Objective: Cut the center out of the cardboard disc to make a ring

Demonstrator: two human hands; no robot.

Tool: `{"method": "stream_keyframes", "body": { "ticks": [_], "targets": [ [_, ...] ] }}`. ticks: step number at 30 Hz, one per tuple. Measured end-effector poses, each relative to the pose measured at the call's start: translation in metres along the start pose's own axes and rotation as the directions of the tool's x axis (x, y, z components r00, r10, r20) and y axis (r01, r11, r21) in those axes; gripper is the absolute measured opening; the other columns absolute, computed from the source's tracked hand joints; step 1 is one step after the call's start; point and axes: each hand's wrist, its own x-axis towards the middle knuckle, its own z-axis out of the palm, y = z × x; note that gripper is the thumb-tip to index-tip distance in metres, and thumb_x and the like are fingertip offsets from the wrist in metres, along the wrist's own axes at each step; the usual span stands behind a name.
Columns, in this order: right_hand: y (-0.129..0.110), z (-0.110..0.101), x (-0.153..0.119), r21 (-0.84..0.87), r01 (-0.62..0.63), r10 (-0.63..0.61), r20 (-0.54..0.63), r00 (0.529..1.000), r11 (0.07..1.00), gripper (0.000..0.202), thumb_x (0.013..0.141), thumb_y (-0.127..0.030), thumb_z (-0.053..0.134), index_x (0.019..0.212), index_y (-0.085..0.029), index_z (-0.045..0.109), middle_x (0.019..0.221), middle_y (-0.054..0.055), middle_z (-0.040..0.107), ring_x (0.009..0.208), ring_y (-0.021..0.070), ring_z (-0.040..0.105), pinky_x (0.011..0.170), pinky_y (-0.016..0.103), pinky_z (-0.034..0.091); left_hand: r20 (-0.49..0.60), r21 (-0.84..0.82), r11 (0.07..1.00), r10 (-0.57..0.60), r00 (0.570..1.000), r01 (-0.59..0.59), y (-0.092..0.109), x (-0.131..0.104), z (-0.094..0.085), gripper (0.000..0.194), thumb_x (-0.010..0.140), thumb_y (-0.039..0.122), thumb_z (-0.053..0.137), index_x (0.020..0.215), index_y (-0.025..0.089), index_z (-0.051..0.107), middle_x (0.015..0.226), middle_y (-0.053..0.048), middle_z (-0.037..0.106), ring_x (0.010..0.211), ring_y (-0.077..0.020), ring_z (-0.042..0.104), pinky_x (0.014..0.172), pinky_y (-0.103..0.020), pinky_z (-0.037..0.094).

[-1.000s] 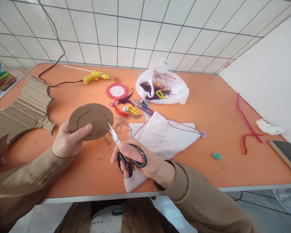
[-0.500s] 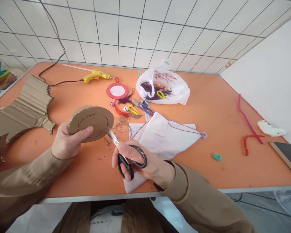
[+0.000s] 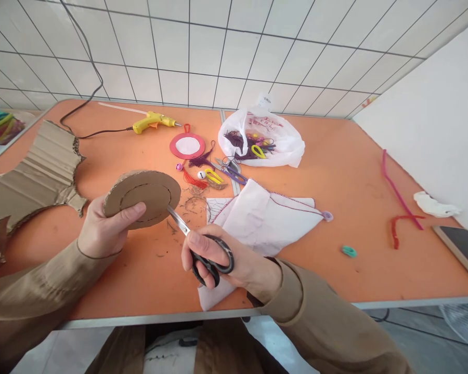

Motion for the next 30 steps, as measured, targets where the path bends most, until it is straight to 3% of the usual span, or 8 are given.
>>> {"method": "stream_keyframes", "body": {
  "ticks": [7, 11, 15, 20, 26, 30],
  "targets": [
    [0.001, 0.001, 0.003, -0.011, 0.019, -0.019, -0.038, 0.999, 1.0, 0.055, 0.081, -0.069, 0.056, 0.066, -0.016, 0.057, 0.037, -0.006, 0.044, 0.034, 0.007, 0.032, 0.041, 0.023, 0.031, -0.093, -0.151, 0.988, -0.029, 0.995, 0.014, -0.008, 0.006, 0.004, 0.031, 0.066, 0.03, 0.082, 0.093, 0.017, 0.075, 0.097, -0.007, 0.077, 0.101, -0.0309, 0.067, 0.087, -0.042, 0.056],
    [0.003, 0.003, 0.003, 0.011, 0.024, -0.024, -0.068, 0.997, 1.0, 0.052, 0.084, -0.066, 0.053, 0.067, -0.017, 0.057, 0.037, -0.007, 0.04, 0.035, 0.0073, 0.03, 0.043, 0.023, 0.03, -0.125, -0.23, 0.971, -0.102, 0.987, 0.071, -0.012, 0.014, 0.003, 0.041, 0.06, 0.031, 0.085, 0.095, 0.014, 0.073, 0.1, -0.011, 0.076, 0.104, -0.0336, 0.067, 0.089, -0.044, 0.055],
    [0.007, 0.002, 0.003, 0.06, 0.079, -0.08, 0.014, 0.997, 0.995, 0.056, 0.078, -0.072, 0.058, 0.071, -0.016, 0.057, 0.043, -0.005, 0.047, 0.037, 0.0071, 0.034, 0.043, 0.022, 0.03, -0.126, -0.296, 0.944, -0.186, 0.974, 0.143, -0.012, 0.019, -0.001, 0.04, 0.057, 0.03, 0.086, 0.091, 0.013, 0.073, 0.097, -0.012, 0.077, 0.101, -0.0344, 0.069, 0.084, -0.043, 0.058],
    [0.008, -0.001, 0.004, 0.011, 0.113, -0.114, 0.124, 0.986, 0.994, 0.064, 0.077, -0.078, 0.052, 0.078, -0.015, 0.057, 0.049, -0.003, 0.051, 0.038, 0.0072, 0.04, 0.04, 0.021, 0.03, -0.039, -0.348, 0.906, -0.269, 0.962, 0.24, -0.009, 0.02, -0.006, 0.03, 0.065, 0.026, 0.081, 0.092, 0.016, 0.073, 0.098, -0.01, 0.076, 0.099, -0.0325, 0.07, 0.077, -0.04, 0.06],
    [0.005, -0.003, 0.002, -0.033, 0.126, -0.12, 0.156, 0.98, 0.991, 0.065, 0.08, -0.077, 0.049, 0.085, -0.013, 0.058, 0.051, -0.002, 0.054, 0.04, 0.0073, 0.041, 0.041, 0.02, 0.032, -0.037, -0.384, 0.896, -0.257, 0.966, 0.223, -0.008, 0.018, -0.005, 0.029, 0.062, 0.026, 0.083, 0.087, 0.016, 0.074, 0.093, -0.011, 0.076, 0.092, -0.0329, 0.071, 0.073, -0.04, 0.06],
    [0.003, -0.002, 0.0, -0.069, 0.105, -0.093, 0.155, 0.984, 0.992, 0.066, 0.079, -0.077, 0.05, 0.086, -0.013, 0.058, 0.055, -0.002, 0.053, 0.042, 0.0081, 0.046, 0.042, 0.02, 0.033, -0.086, -0.357, 0.93, -0.122, 0.989, 0.084, 0.0, 0.02, -0.009, 0.026, 0.062, 0.023, 0.083, 0.085, 0.016, 0.073, 0.09, -0.009, 0.077, 0.095, -0.0309, 0.071, 0.082, -0.041, 0.058]
  ]
}}
